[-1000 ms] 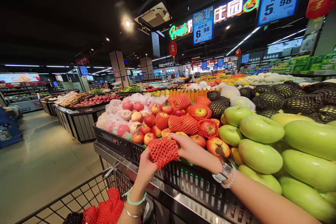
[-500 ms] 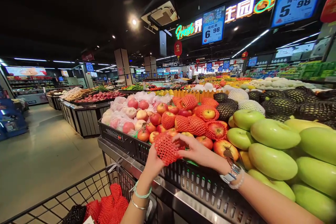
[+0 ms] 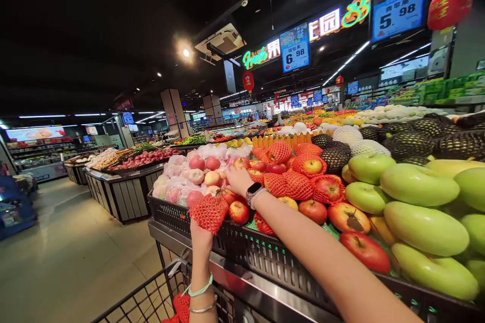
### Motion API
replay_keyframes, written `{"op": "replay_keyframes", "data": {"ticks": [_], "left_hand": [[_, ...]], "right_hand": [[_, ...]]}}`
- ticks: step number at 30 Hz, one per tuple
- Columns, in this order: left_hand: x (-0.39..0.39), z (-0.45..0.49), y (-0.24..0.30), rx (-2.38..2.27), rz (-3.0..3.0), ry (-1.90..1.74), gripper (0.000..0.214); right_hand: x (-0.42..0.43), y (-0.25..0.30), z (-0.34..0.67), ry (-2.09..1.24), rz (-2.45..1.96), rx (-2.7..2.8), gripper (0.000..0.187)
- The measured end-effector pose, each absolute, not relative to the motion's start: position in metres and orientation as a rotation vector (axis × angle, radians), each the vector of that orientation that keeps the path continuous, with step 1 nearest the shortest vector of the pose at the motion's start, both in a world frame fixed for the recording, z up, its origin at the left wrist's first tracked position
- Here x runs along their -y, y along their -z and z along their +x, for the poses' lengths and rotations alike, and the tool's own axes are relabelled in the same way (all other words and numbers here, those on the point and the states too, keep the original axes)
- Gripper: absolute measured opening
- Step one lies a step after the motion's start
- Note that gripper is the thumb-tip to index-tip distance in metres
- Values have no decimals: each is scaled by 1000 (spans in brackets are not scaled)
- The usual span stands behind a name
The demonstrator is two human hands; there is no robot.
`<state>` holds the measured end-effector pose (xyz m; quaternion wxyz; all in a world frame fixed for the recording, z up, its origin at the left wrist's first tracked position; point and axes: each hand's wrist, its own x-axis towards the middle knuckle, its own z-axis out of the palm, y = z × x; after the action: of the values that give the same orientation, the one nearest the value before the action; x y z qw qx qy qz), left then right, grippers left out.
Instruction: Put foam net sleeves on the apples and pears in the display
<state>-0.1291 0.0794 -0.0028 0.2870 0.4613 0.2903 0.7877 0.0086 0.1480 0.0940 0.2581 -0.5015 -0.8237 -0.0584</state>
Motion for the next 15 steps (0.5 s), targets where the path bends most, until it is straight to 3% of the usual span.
{"op": "replay_keyframes", "data": {"ticks": [5,11,15], "left_hand": [[-78,-137,4,-790,1316,-1959,56],[-83,-137,9,-757,1319,-1968,72],[-81,-125,13,-747,1375,-1984,75]], "right_hand": [[-167,-85,1,-21,-1375,2120,33],[-140,-84,19,-398,-1058,1864,48],[-104,-72,25,-794,-848,1738,37]]}}
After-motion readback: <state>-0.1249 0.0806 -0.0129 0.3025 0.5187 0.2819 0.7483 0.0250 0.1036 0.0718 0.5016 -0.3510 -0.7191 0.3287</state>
